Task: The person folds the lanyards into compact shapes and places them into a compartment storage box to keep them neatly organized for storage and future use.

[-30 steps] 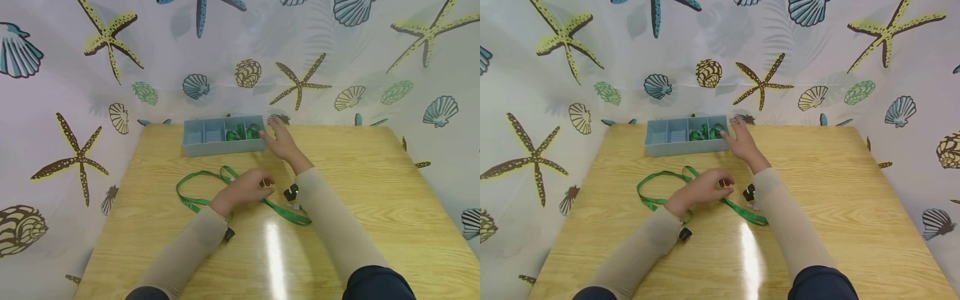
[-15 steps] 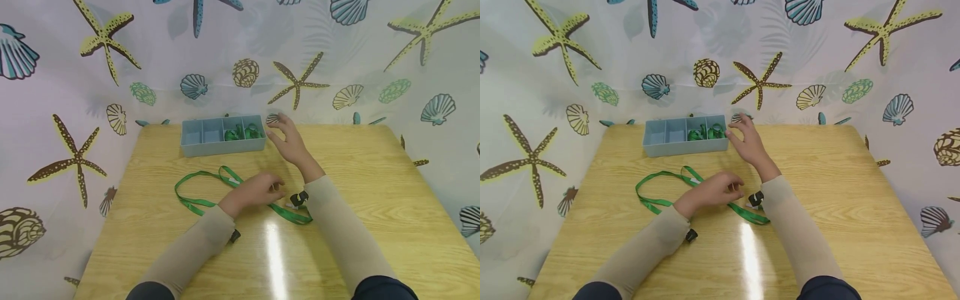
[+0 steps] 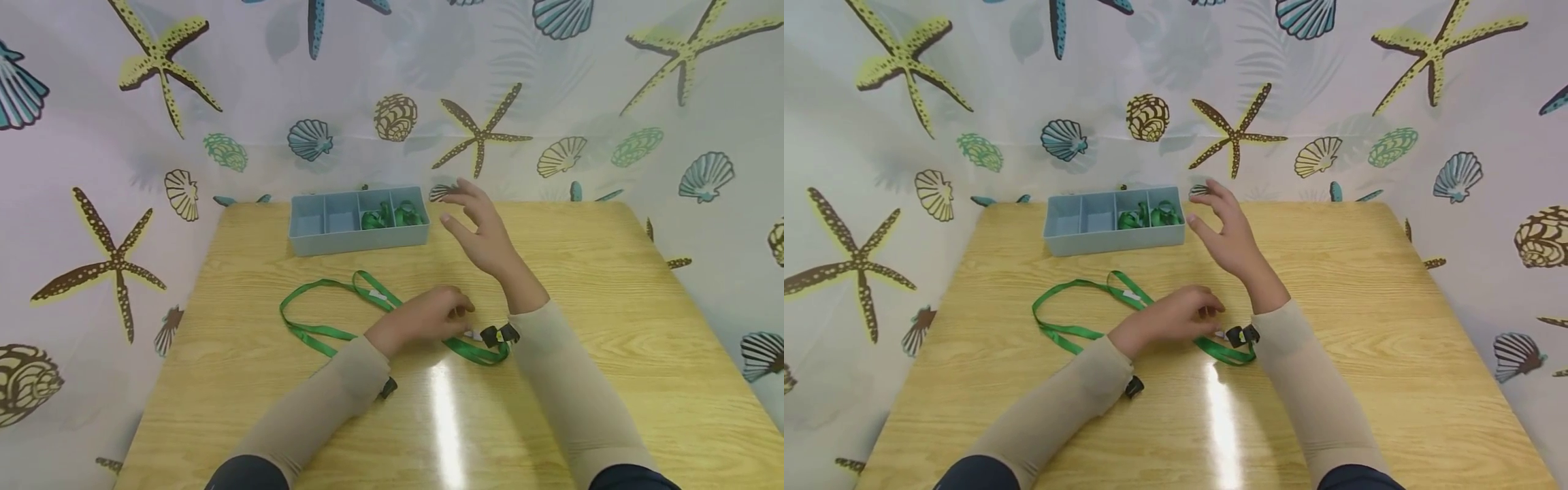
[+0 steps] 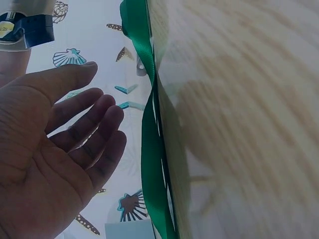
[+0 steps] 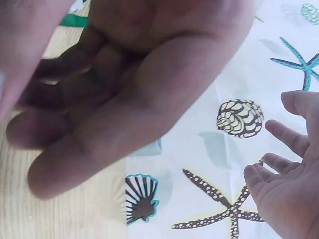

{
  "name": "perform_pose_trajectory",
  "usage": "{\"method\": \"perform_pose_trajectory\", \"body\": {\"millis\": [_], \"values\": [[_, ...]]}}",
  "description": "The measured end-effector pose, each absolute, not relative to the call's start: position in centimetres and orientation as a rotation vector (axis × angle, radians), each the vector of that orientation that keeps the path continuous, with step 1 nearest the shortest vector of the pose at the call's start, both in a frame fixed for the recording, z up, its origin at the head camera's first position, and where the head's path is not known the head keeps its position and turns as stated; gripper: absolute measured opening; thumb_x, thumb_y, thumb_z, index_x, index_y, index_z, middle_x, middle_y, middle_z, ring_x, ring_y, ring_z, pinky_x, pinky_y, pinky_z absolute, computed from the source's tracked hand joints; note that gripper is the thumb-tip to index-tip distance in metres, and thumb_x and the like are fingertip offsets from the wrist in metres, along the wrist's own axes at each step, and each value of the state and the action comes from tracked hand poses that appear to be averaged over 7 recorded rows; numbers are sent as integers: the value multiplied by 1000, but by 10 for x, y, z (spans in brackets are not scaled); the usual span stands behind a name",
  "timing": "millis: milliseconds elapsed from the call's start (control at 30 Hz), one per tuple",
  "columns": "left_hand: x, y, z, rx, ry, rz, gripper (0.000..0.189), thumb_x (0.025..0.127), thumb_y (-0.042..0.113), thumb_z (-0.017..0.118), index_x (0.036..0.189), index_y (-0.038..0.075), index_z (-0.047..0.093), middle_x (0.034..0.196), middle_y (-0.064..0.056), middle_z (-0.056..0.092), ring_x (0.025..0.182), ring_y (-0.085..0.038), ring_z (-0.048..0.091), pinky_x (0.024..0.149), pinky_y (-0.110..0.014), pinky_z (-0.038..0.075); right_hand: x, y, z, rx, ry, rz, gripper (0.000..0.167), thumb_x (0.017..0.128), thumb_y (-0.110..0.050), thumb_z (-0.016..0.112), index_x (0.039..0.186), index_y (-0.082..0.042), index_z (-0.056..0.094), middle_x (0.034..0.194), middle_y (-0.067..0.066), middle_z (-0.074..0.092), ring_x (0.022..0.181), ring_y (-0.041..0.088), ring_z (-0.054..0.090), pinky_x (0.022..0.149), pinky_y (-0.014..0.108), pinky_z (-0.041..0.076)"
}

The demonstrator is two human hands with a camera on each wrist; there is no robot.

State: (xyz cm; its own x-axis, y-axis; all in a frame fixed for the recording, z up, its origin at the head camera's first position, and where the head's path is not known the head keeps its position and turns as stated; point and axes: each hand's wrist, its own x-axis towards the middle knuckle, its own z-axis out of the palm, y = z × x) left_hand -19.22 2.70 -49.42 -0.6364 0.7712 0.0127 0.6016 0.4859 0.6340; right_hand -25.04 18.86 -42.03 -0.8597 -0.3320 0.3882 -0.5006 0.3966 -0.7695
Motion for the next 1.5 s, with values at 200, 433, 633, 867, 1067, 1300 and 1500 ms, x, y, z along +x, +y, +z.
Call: {"method": "perform_pose_trajectory", "body": {"millis": [200, 433, 633, 867, 1067, 1300, 1500], "values": [[-192, 33, -498, 1166, 2474, 843, 38, 104, 26, 71, 136, 6, 70, 124, -5, 70, 111, -14, 66, 98, -24, 55, -238, 189, -412, 764, -2459, 1456, 39, 108, -17, 63, 146, -6, 61, 174, 6, 29, 163, 27, 24, 127, 59, 31], [-185, 37, -500, 1129, 2513, 768, 40, 104, 33, 70, 136, 9, 71, 122, -3, 68, 109, -15, 66, 98, -29, 55, -230, 191, -413, 769, -2440, 1485, 41, 108, -17, 63, 147, -7, 60, 172, 5, 33, 161, 26, 28, 127, 59, 32], [-184, 40, -504, 1153, 2522, 713, 38, 104, 35, 70, 133, 11, 73, 115, 0, 67, 97, -12, 61, 91, -27, 53, -221, 192, -410, 802, -2396, 1541, 40, 107, -10, 63, 147, -6, 59, 171, 6, 34, 161, 26, 29, 128, 58, 32], [-185, 43, -509, 1183, 2528, 682, 32, 103, 35, 72, 126, 14, 76, 107, 3, 64, 94, -11, 57, 85, -25, 49, -211, 191, -402, 846, -2342, 1539, 39, 106, -7, 63, 145, -7, 61, 168, 4, 39, 159, 23, 33, 126, 57, 35], [-182, 43, -507, 1169, 2502, 726, 20, 103, 31, 73, 112, 15, 81, 101, 3, 64, 89, -10, 55, 80, -22, 48, -208, 192, -403, 856, -2319, 1574, 39, 106, -7, 63, 145, -7, 62, 168, 3, 39, 159, 23, 33, 126, 59, 35], [-180, 41, -505, 1129, 2507, 715, 17, 105, 31, 70, 106, 16, 77, 98, 3, 61, 85, -12, 51, 77, -24, 45, -205, 191, -401, 866, -2299, 1604, 38, 106, -5, 64, 144, -7, 64, 167, 3, 41, 159, 22, 33, 125, 59, 35], [-179, 40, -505, 1130, 2511, 700, 10, 105, 27, 70, 104, 17, 72, 99, 5, 59, 86, -11, 52, 79, -24, 47, -203, 192, -400, 877, -2302, 1593, 37, 106, -5, 64, 143, -8, 64, 167, 3, 42, 159, 23, 33, 124, 60, 36]]}}
